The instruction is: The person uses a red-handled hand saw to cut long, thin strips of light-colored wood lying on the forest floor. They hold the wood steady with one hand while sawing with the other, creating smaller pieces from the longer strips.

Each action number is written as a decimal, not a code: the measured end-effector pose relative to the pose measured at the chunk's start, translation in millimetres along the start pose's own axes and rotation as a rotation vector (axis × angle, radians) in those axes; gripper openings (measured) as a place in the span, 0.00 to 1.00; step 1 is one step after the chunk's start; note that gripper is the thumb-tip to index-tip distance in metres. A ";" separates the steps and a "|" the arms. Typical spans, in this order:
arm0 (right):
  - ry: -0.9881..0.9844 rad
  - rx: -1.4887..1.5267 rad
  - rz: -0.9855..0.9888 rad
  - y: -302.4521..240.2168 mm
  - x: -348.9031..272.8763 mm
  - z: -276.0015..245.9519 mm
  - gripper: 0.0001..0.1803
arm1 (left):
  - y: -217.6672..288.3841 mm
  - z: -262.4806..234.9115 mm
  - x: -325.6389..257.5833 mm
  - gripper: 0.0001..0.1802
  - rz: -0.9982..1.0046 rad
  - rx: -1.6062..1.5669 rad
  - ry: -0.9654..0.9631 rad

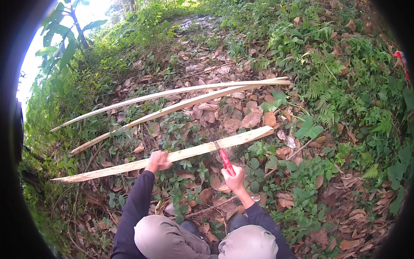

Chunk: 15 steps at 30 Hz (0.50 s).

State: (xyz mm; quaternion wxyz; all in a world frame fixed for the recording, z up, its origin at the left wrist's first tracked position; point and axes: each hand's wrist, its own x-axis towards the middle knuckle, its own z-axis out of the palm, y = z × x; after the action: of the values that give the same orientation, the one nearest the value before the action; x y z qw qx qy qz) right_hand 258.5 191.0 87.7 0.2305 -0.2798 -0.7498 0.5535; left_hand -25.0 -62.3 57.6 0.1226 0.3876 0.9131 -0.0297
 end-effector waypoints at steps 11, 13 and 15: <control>-0.019 0.065 0.137 3.6 -96.1 -37.5 0.14 | -1.1 12.9 -10.7 0.21 0.011 -0.024 0.026; -0.012 0.102 0.142 4.5 -93.9 -38.4 0.14 | 2.6 9.4 -9.8 0.20 0.020 -0.014 0.011; 0.008 0.042 0.054 4.3 -80.3 -32.6 0.13 | 4.1 7.4 -5.5 0.21 0.047 0.013 0.012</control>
State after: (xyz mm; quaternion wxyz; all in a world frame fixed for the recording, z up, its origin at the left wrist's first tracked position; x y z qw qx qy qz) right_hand 339.8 160.6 89.9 0.2243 -0.2973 -0.7293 0.5740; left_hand -16.9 -64.4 51.9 0.1152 0.4098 0.9043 -0.0306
